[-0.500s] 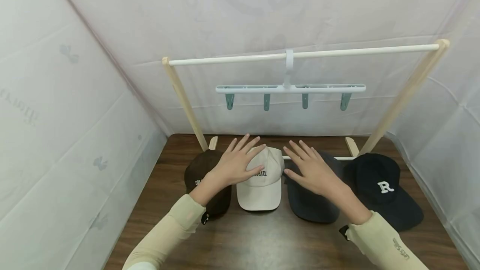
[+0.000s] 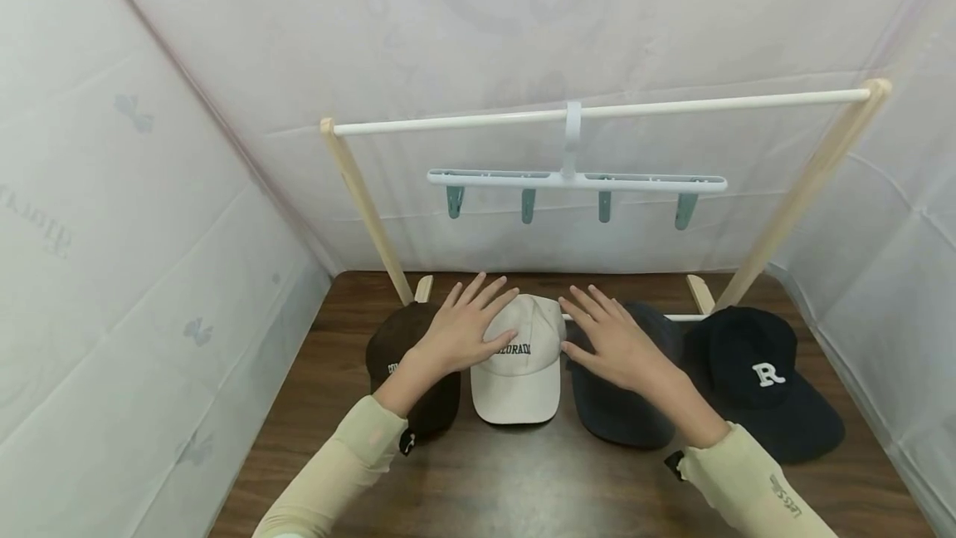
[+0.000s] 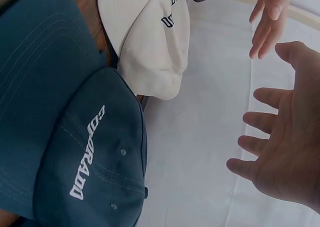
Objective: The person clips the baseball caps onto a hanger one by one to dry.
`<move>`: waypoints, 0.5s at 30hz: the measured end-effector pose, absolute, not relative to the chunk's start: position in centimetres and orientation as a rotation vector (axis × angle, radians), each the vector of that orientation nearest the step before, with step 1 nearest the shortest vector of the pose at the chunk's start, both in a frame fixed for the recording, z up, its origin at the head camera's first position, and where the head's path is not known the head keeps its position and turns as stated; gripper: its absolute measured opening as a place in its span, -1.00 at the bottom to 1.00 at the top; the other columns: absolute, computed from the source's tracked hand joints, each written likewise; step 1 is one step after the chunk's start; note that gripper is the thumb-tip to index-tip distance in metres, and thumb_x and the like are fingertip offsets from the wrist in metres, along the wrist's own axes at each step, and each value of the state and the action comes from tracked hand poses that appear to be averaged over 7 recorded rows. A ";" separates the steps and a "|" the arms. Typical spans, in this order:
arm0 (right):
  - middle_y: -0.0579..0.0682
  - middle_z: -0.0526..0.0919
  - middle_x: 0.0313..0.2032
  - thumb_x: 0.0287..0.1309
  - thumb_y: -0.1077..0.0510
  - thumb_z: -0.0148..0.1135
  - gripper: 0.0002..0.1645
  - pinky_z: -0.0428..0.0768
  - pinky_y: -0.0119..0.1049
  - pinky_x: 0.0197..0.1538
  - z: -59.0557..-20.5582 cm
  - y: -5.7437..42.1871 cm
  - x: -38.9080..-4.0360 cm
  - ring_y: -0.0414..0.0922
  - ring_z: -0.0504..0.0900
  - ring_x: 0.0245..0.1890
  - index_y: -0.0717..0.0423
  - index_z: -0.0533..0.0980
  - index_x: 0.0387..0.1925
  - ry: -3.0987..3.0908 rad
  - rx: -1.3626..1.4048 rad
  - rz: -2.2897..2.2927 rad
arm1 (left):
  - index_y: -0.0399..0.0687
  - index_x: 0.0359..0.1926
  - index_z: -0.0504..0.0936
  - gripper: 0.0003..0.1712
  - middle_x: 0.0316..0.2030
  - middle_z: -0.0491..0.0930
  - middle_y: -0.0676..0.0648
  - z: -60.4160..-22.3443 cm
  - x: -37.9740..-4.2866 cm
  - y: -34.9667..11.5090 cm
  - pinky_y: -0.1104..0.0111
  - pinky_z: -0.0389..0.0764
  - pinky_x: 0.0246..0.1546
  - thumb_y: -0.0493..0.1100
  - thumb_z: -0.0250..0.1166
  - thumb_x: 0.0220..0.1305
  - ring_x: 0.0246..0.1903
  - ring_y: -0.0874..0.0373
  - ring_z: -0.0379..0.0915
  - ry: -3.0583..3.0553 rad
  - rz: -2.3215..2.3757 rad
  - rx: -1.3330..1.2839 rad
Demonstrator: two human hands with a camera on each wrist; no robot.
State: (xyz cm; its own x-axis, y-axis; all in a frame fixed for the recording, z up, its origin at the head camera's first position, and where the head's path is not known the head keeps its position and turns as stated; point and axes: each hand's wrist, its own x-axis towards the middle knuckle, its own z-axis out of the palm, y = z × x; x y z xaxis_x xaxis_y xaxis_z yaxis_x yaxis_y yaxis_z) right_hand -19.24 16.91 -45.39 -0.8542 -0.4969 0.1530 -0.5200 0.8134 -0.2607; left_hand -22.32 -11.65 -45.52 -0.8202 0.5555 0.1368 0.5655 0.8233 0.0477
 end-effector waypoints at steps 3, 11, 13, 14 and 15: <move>0.19 0.17 0.53 0.39 -0.21 0.20 -0.15 0.15 0.32 0.43 -45.7 16.6 -19.4 0.24 0.05 0.54 0.10 0.25 0.52 -2.893 0.831 0.472 | 0.28 0.59 0.14 -0.21 0.58 0.05 0.04 -45.7 -22.5 -11.7 -0.17 0.08 0.45 0.40 -0.04 0.48 0.57 -0.08 -0.13 -2.890 -0.142 -0.833; 0.22 0.19 0.52 0.35 -0.21 0.26 -0.09 0.16 0.24 0.46 -46.3 15.6 -19.7 0.25 0.06 0.54 0.15 0.22 0.53 -2.889 0.852 0.448 | 0.25 0.58 0.17 -0.21 0.58 0.05 0.03 -46.1 -23.0 -11.6 -0.20 0.17 0.41 0.38 0.01 0.47 0.56 -0.11 -0.08 -2.902 -0.190 -0.767; 0.21 0.19 0.52 0.35 -0.23 0.26 -0.08 0.16 0.23 0.46 -46.3 15.4 -19.9 0.24 0.06 0.54 0.15 0.22 0.53 -2.891 0.846 0.441 | 0.25 0.58 0.17 -0.22 0.58 0.06 0.02 -46.2 -23.2 -11.6 -0.21 0.18 0.40 0.37 0.01 0.47 0.55 -0.13 -0.06 -2.902 -0.216 -0.764; 0.21 0.20 0.52 0.34 -0.22 0.27 -0.08 0.16 0.23 0.46 -46.3 15.3 -20.0 0.24 0.07 0.53 0.15 0.22 0.53 -2.888 0.843 0.444 | 0.24 0.58 0.17 -0.22 0.58 0.07 0.02 -46.2 -23.2 -11.6 -0.21 0.19 0.39 0.36 0.02 0.48 0.55 -0.14 -0.04 -2.901 -0.235 -0.762; 0.22 0.20 0.52 0.34 -0.22 0.27 -0.07 0.17 0.23 0.46 -46.3 15.1 -20.0 0.24 0.08 0.53 0.16 0.22 0.52 -2.885 0.841 0.445 | 0.24 0.58 0.18 -0.22 0.58 0.08 0.02 -46.3 -23.3 -11.5 -0.22 0.19 0.39 0.35 0.02 0.48 0.54 -0.15 -0.03 -2.901 -0.253 -0.757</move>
State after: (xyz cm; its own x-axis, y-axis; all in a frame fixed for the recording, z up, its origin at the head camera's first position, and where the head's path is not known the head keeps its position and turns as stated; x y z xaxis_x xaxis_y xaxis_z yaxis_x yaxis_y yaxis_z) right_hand -20.03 15.12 -46.31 -0.8416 -0.5094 0.1793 -0.5398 0.8042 -0.2490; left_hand -23.27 -11.54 -46.26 -0.8651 0.4722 0.1694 0.4944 0.8597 0.1282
